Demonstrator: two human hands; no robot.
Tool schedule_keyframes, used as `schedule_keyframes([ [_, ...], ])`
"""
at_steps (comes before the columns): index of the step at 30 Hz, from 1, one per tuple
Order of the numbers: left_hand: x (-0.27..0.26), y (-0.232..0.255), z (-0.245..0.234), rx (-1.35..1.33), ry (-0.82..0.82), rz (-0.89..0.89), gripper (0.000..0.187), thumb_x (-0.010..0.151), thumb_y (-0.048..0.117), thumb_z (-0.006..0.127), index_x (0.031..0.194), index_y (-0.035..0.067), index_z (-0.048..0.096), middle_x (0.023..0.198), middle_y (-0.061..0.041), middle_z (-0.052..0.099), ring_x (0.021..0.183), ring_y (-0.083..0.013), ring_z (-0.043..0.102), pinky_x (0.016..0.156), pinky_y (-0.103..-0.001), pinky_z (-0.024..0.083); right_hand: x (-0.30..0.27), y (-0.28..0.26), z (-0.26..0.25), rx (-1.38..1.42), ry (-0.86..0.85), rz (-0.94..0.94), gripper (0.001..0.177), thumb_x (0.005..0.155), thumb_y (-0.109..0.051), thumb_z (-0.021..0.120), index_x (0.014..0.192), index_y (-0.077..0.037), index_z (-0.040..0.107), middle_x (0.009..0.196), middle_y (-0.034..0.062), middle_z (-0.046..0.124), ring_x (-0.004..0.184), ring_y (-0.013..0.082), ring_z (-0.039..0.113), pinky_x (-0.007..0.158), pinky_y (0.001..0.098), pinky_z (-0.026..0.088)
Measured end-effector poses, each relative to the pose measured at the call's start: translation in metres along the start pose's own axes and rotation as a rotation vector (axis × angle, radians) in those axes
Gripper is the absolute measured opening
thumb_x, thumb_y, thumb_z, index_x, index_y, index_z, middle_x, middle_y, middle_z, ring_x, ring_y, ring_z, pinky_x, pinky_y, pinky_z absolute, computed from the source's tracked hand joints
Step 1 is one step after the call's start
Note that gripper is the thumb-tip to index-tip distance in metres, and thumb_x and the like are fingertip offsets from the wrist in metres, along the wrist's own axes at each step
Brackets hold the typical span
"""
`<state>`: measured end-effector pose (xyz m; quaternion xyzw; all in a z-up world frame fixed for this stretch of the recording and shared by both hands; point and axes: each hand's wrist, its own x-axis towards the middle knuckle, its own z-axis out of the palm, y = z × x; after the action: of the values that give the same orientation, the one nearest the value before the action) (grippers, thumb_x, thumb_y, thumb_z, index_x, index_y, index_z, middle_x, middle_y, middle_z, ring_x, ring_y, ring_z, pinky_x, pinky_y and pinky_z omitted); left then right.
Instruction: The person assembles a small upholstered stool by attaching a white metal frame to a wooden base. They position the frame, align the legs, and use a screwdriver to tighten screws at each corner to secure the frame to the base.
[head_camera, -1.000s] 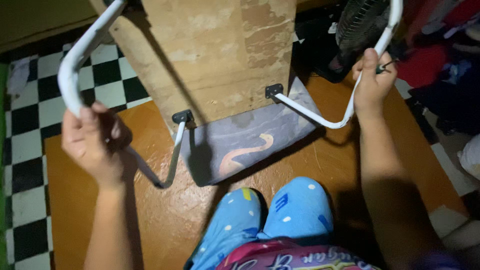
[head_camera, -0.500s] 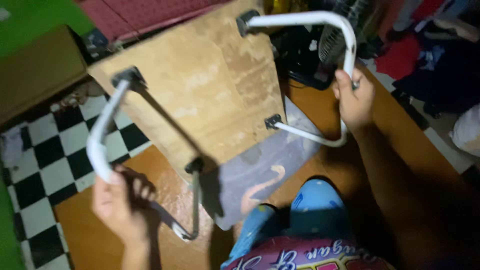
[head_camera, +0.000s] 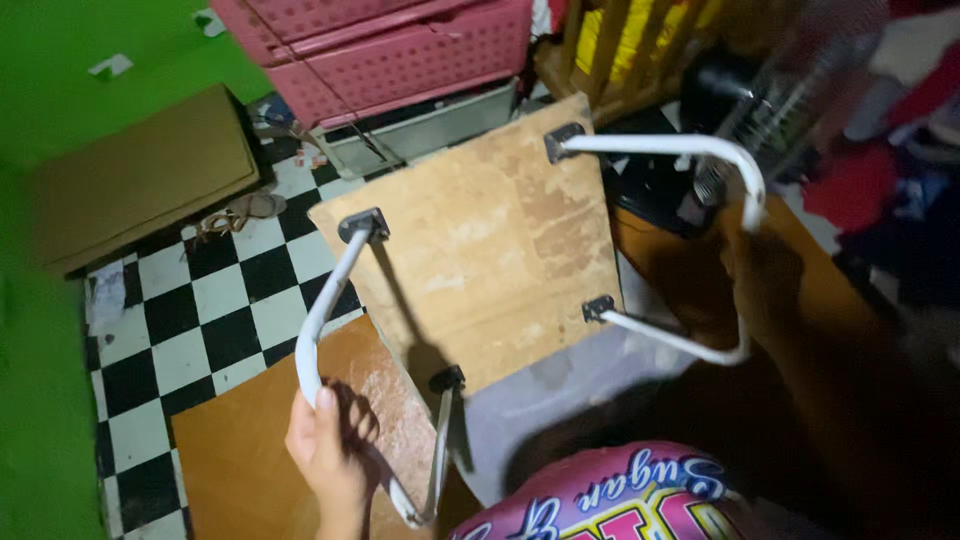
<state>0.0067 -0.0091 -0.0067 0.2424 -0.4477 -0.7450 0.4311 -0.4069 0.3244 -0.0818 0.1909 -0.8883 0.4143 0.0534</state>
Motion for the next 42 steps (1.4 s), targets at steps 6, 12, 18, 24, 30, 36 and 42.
schedule_keyframes([
  [6, -0.003, -0.011, -0.010, 0.070, 0.069, 0.045, 0.022, 0.105, 0.023, 0.055, 0.107, 0.001, 0.053, 0.071, 0.002, 0.042, 0.055, -0.0067, 0.036, 0.048, -0.024, 0.030, 0.002, 0.047, 0.006, 0.148, -0.065, 0.017, 0.044, 0.112, -0.025, 0.053, 0.073, -0.006, 0.057, 0.063, 0.0046, 0.056, 0.060, 0.0168, 0.054, 0.063, 0.0362, 0.041],
  [12, -0.005, -0.010, -0.005, 0.121, 0.128, 0.065, 0.024, 0.106, 0.023, 0.056, 0.111, -0.001, 0.054, 0.071, 0.001, 0.042, 0.055, -0.0077, 0.036, 0.047, -0.024, 0.029, -0.005, 0.059, 0.001, 0.538, -0.085, 0.039, 0.034, 0.107, -0.014, 0.055, 0.074, -0.005, 0.058, 0.067, 0.0036, 0.056, 0.064, 0.0150, 0.053, 0.064, 0.0326, 0.041],
  [18, -0.021, -0.013, 0.001, 0.219, 0.222, 0.117, 0.027, 0.105, 0.024, 0.057, 0.113, -0.002, 0.055, 0.072, -0.002, 0.048, 0.056, -0.0085, 0.039, 0.049, -0.025, 0.030, -0.005, 0.068, 0.009, 0.726, -0.105, 0.031, 0.026, 0.102, -0.003, 0.057, 0.076, -0.004, 0.058, 0.070, 0.0026, 0.056, 0.068, 0.0132, 0.053, 0.066, 0.0289, 0.041],
  [24, -0.032, -0.012, 0.007, 0.265, 0.236, 0.155, 0.028, 0.107, 0.024, 0.058, 0.110, -0.004, 0.055, 0.068, -0.003, 0.045, 0.053, -0.0073, 0.035, 0.047, -0.025, 0.026, -0.007, 0.065, 0.009, 0.803, -0.173, -0.003, 0.023, 0.102, -0.001, 0.056, 0.080, -0.004, 0.060, 0.076, 0.0027, 0.058, 0.072, 0.0111, 0.054, 0.068, 0.0264, 0.042],
  [30, -0.040, -0.010, 0.011, 0.249, 0.209, 0.173, 0.026, 0.107, 0.025, 0.057, 0.107, -0.002, 0.054, 0.069, -0.001, 0.045, 0.054, -0.0071, 0.036, 0.047, -0.025, 0.026, -0.003, 0.060, -0.004, 0.439, -0.176, 0.097, 0.019, 0.105, -0.009, 0.055, 0.089, -0.003, 0.061, 0.071, 0.0029, 0.059, 0.064, 0.0116, 0.055, 0.062, 0.0269, 0.043],
  [36, -0.055, -0.011, 0.029, 0.234, 0.137, 0.218, 0.026, 0.110, 0.026, 0.057, 0.106, 0.001, 0.053, 0.069, 0.001, 0.043, 0.054, -0.0062, 0.034, 0.047, -0.024, 0.025, -0.005, 0.048, -0.021, 0.534, -0.079, 0.039, 0.020, 0.108, -0.012, 0.055, 0.090, -0.004, 0.060, 0.069, 0.0028, 0.057, 0.061, 0.0109, 0.053, 0.059, 0.0270, 0.041],
  [42, -0.063, -0.010, 0.030, 0.289, 0.042, 0.314, 0.023, 0.110, 0.029, 0.057, 0.108, 0.006, 0.053, 0.070, 0.003, 0.043, 0.053, -0.0052, 0.036, 0.047, -0.023, 0.027, -0.017, 0.041, -0.011, 0.632, -0.038, -0.056, 0.022, 0.111, -0.015, 0.056, 0.092, -0.005, 0.059, 0.068, 0.0026, 0.056, 0.058, 0.0101, 0.051, 0.056, 0.0271, 0.039],
])
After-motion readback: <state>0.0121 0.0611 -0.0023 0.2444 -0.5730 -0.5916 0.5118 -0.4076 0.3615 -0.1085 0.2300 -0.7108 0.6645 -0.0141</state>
